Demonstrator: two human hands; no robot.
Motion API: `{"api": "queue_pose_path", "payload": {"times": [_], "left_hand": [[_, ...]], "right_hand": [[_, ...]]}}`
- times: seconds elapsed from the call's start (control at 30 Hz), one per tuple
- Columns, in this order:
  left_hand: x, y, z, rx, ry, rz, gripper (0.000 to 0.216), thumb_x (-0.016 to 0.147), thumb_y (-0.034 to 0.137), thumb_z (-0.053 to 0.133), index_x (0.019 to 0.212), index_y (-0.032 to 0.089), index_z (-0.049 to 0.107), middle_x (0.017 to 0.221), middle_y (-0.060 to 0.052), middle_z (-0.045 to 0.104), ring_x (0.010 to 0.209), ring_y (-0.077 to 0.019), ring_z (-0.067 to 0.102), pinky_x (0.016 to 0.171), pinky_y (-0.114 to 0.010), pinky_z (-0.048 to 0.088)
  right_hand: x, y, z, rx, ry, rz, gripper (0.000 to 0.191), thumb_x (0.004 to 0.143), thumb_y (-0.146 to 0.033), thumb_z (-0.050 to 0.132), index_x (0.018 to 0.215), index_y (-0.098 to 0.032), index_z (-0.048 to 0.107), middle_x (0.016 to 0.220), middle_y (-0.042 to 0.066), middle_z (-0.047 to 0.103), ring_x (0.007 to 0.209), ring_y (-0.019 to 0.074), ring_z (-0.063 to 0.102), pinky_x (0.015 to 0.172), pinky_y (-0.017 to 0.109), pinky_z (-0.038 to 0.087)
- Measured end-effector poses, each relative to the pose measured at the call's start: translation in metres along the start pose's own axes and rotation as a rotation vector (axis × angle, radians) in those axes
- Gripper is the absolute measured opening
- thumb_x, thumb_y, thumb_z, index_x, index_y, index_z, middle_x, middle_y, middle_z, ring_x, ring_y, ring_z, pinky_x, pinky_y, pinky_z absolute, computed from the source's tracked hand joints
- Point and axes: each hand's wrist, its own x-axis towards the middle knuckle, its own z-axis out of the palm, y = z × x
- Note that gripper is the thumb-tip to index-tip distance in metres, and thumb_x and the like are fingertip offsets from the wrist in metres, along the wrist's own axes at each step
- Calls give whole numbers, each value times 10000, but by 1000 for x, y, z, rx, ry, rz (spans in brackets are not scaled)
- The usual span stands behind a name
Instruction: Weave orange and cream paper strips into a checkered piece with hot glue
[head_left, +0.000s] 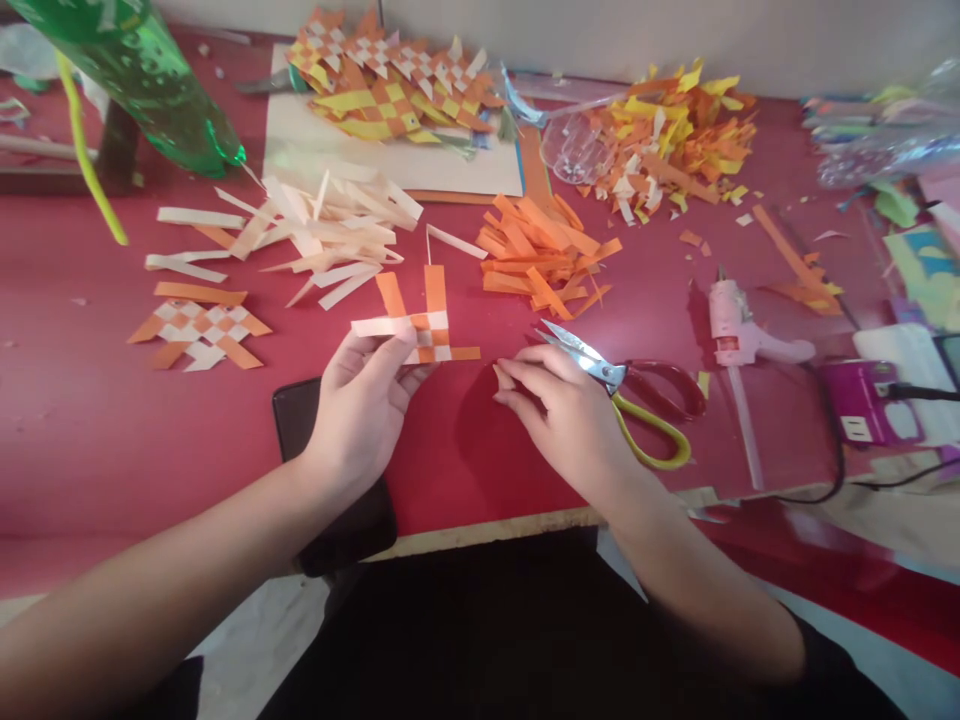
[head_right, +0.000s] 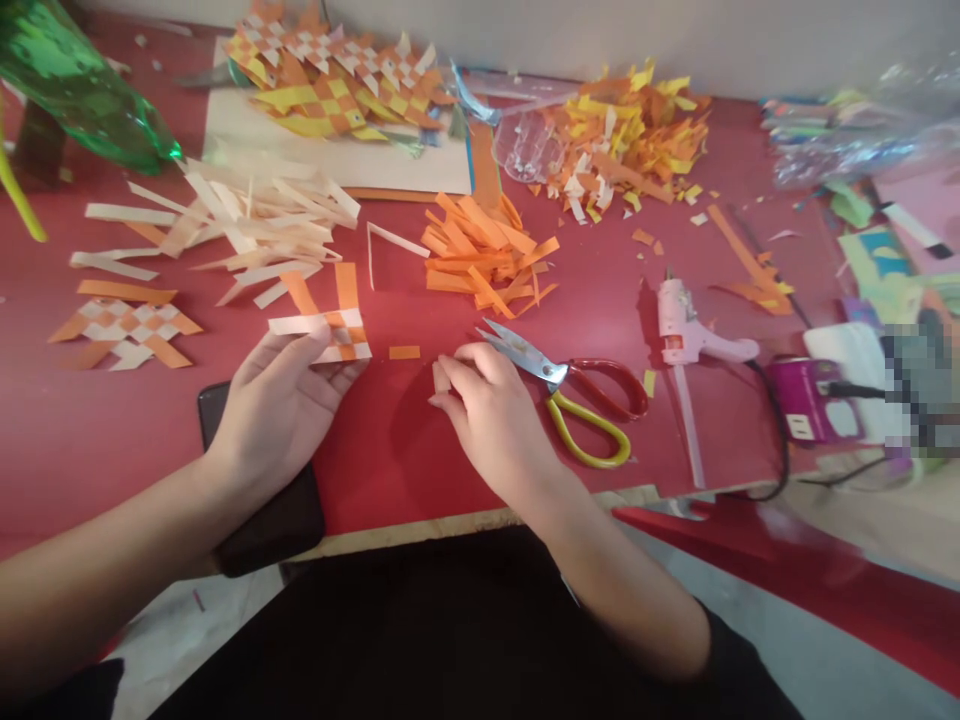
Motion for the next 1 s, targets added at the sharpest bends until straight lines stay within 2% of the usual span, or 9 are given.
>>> {"api": "queue_pose_path", "payload": {"times": [0.1, 0.23, 0.43, 0.6, 0.67, 0.8, 0.9, 1.0], "left_hand": [[1, 2, 0, -27, -5, -30, 57, 846, 177, 678, 793, 195, 685, 837, 19, 702, 848, -115, 665, 869, -279, 544], [1, 3, -1, -29, -19, -53, 46, 839, 207, 695, 794, 211, 686, 832, 39, 716, 854, -111, 679, 872, -281, 547], [1, 1, -1, -8, -27, -48, 30, 823, 208, 714, 819, 202, 684, 875, 17, 730, 844, -118, 689, 833, -266, 552], [-3, 0, -3, 76, -141, 23, 101, 794, 182, 754, 834, 229, 675, 850, 25, 738, 847, -129, 705, 880, -285, 541], [-6, 0, -4, 164, -214, 84, 98, 794, 171, 755, 824, 237, 688, 881, 19, 732, 871, -128, 697, 899, -278, 530], [-11, 4, -5, 269, -309, 140, 60, 788, 186, 758, 757, 220, 718, 913, -24, 710, 884, -153, 682, 815, -261, 548], [-12, 5, -4, 288, -310, 144, 74, 786, 190, 759, 734, 212, 711, 933, -36, 712, 913, -164, 683, 822, -261, 549], [-11, 4, -3, 274, -274, 103, 126, 781, 173, 768, 849, 229, 677, 878, -4, 721, 840, -138, 702, 789, -241, 557]], "right_hand": [[0, 4, 4, 57, 70, -40, 149, 893, -136, 607, 977, -186, 719, 946, 63, 683, 849, 182, 671, 780, 349, 578], [0, 11, 4, 67, 114, -131, 165, 913, -146, 579, 910, -189, 739, 885, 49, 711, 818, 168, 676, 746, 332, 579], [27, 8, 2, 33, 21, -217, 202, 941, -185, 544, 917, -174, 743, 845, 54, 705, 793, 174, 644, 738, 338, 539], [50, 5, 8, 22, -63, -226, 223, 930, -164, 526, 811, -142, 713, 771, 47, 624, 677, 153, 568, 620, 295, 469], [51, 5, 9, 36, -89, -228, 218, 921, -131, 517, 801, -154, 699, 777, 33, 615, 682, 141, 562, 614, 274, 456], [45, 4, 10, 47, -117, -242, 232, 911, -69, 470, 816, -153, 665, 810, 34, 610, 724, 140, 561, 645, 272, 462], [40, 4, 9, 29, -132, -245, 242, 922, -89, 454, 785, -143, 646, 811, 55, 600, 703, 158, 555, 652, 313, 481], [32, 5, 5, 14, -135, -234, 254, 924, -90, 446, 820, -161, 666, 846, 75, 630, 785, 196, 606, 720, 366, 525]]}}
